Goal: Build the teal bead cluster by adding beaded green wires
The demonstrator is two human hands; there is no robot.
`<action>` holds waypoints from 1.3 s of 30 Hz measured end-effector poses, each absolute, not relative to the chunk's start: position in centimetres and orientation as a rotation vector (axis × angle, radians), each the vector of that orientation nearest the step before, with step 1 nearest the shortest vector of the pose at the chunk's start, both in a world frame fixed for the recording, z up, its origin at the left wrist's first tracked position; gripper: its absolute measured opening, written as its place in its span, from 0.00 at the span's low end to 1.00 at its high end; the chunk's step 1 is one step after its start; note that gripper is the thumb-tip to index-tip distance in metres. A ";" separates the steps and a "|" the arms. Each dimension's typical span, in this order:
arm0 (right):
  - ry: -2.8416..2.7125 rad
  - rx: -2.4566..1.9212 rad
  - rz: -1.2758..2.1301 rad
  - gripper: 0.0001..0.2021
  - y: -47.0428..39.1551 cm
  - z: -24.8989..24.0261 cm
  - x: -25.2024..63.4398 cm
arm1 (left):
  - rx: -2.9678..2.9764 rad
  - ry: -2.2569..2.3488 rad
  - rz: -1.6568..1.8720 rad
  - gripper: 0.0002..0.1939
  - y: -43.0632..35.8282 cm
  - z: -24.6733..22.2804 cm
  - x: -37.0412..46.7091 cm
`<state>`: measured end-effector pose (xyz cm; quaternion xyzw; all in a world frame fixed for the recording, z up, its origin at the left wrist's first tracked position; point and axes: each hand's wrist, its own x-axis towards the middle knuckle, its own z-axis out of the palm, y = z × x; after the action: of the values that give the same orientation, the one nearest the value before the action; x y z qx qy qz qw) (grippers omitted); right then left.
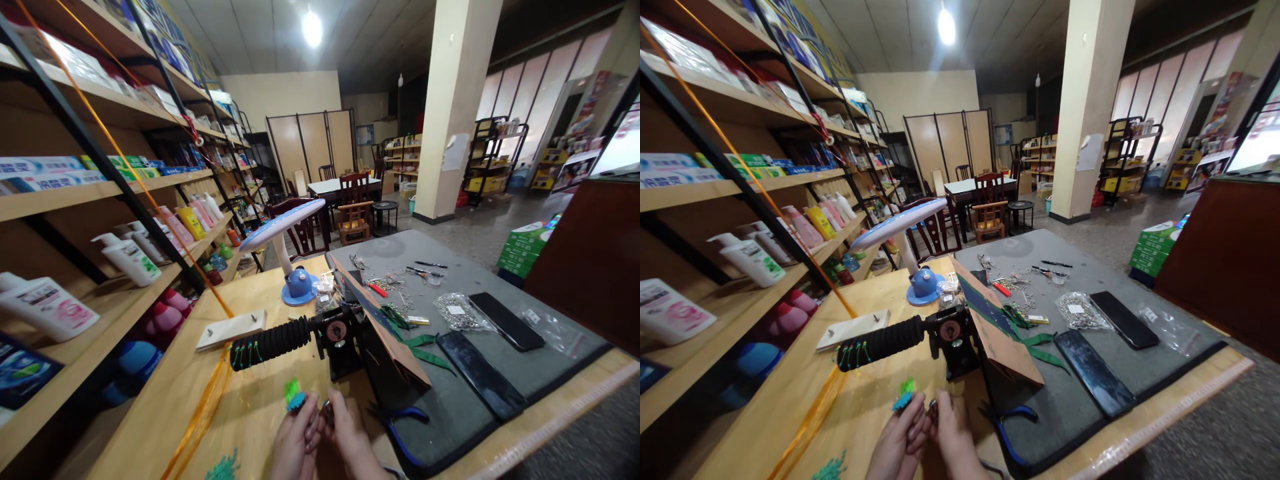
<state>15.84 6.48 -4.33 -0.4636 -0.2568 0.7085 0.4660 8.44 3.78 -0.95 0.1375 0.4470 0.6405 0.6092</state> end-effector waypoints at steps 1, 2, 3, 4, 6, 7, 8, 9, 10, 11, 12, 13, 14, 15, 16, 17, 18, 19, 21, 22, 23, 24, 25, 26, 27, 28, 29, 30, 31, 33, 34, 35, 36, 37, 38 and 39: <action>-0.630 -1.138 1.739 0.24 6.5 -4.4 15.8 | 0.319 1.034 1.481 0.27 3.8 -1.0 8.4; -0.629 -1.139 1.738 0.24 6.5 -4.4 15.9 | 0.320 1.036 1.481 0.27 3.8 -1.0 8.4; -0.629 -1.142 1.737 0.24 6.5 -4.4 15.8 | 0.320 1.036 1.480 0.27 3.8 -1.0 8.4; -0.628 -1.144 1.736 0.24 6.6 -4.4 15.8 | 0.319 1.037 1.479 0.27 3.7 -1.0 8.4; -0.624 -1.145 1.737 0.24 6.6 -4.4 15.8 | 0.318 1.038 1.473 0.26 3.7 -1.0 8.4; -0.621 -1.147 1.738 0.23 6.7 -4.3 15.7 | 0.317 1.039 1.469 0.26 3.7 -1.0 8.4; -0.617 -1.150 1.738 0.24 6.7 -4.3 15.7 | 0.315 1.039 1.467 0.26 3.7 -1.0 8.4; -0.614 -1.153 1.737 0.24 6.7 -4.2 15.7 | 0.313 1.039 1.466 0.26 3.7 -1.0 8.4; -0.613 -1.156 1.736 0.24 6.7 -4.1 15.7 | 0.313 1.037 1.465 0.26 3.7 -1.0 8.4; -0.614 -1.158 1.736 0.24 6.6 -4.1 15.7 | 0.314 1.035 1.465 0.26 3.7 -1.0 8.4; -0.618 -1.160 1.735 0.24 6.6 -4.0 15.7 | 0.315 1.033 1.467 0.26 3.7 -1.0 8.4; -0.625 -1.161 1.735 0.24 6.6 -4.0 15.7 | 0.318 1.032 1.469 0.26 3.7 -1.0 8.4; -0.632 -1.162 1.734 0.24 6.5 -3.9 15.8 | 0.321 1.030 1.469 0.26 3.7 -0.9 8.4; -0.640 -1.164 1.735 0.24 6.5 -3.9 15.8 | 0.322 1.030 1.471 0.26 3.6 -0.9 8.4; -0.647 -1.168 1.734 0.25 6.5 -3.9 15.8 | 0.320 1.031 1.475 0.27 3.6 -0.8 8.5; -0.654 -1.173 1.732 0.25 6.5 -4.0 15.9 | 0.316 1.033 1.479 0.27 3.6 -0.8 8.5; -0.659 -1.177 1.730 0.25 6.5 -4.0 15.9 | 0.311 1.035 1.482 0.27 3.7 -0.8 8.5; -0.663 -1.181 1.727 0.25 6.5 -4.1 15.9 | 0.305 1.039 1.482 0.27 3.7 -0.7 8.5; -0.672 -1.184 1.720 0.25 6.4 -4.2 15.9 | 0.299 1.041 1.477 0.28 3.7 -0.7 8.5; -0.676 -1.182 1.718 0.25 6.5 -4.3 15.9 | 0.301 1.037 1.472 0.28 3.8 -0.7 8.5; -0.682 -1.178 1.716 0.25 6.5 -4.4 15.9 | 0.304 1.032 1.467 0.28 3.8 -0.7 8.5; -0.693 -1.173 1.713 0.26 6.5 -4.4 16.0 | 0.309 1.025 1.463 0.27 3.8 -0.8 8.5; -0.708 -1.170 1.710 0.26 6.5 -4.5 16.0 | 0.312 1.016 1.461 0.27 3.7 -0.9 8.4; -0.723 -1.170 1.706 0.26 6.5 -4.6 16.0 | 0.309 1.007 1.458 0.27 3.7 -1.0 8.4; -0.736 -1.171 1.701 0.26 6.5 -4.7 16.1 | 0.299 0.997 1.454 0.27 3.7 -1.1 8.3; -0.745 -1.174 1.697 0.27 6.6 -4.7 16.1 | 0.281 0.987 1.448 0.27 3.7 -1.2 8.2; -0.749 -1.178 1.693 0.26 6.6 -4.8 16.1 | 0.257 0.976 1.440 0.27 3.7 -1.4 8.2; -0.750 -1.182 1.691 0.26 6.6 -4.9 16.1 | 0.230 0.964 1.429 0.26 3.7 -1.5 8.1; -0.750 -1.185 1.687 0.26 6.6 -5.0 16.2 | 0.201 0.949 1.415 0.25 3.8 -1.7 7.9; -0.761 -1.195 1.680 0.27 6.7 -5.2 16.2 | 0.139 0.907 1.380 0.23 4.0 -2.0 7.7; -0.775 -1.198 1.676 0.28 6.7 -5.3 16.2 | 0.109 0.880 1.358 0.22 4.1 -2.2 7.5; -0.790 -1.197 1.672 0.28 6.7 -5.4 16.2 | 0.081 0.850 1.339 0.21 4.1 -2.3 7.4; -0.804 -1.193 1.670 0.29 6.7 -5.4 16.2 | 0.056 0.820 1.320 0.19 4.2 -2.4 7.3; -0.816 -1.186 1.669 0.29 6.7 -5.4 16.2 | 0.034 0.793 1.302 0.19 4.3 -2.4 7.1; -0.826 -1.178 1.670 0.30 6.7 -5.4 16.2 | 0.019 0.774 1.290 0.18 4.3 -2.5 7.1; -0.833 -1.173 1.670 0.30 6.7 -5.4 16.2 | 0.009 0.765 1.286 0.18 4.3 -2.5 7.0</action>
<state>16.24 6.69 -5.41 -0.4746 -0.3373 0.6759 0.4517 7.01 4.31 -2.48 0.0039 0.3478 0.5846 0.7330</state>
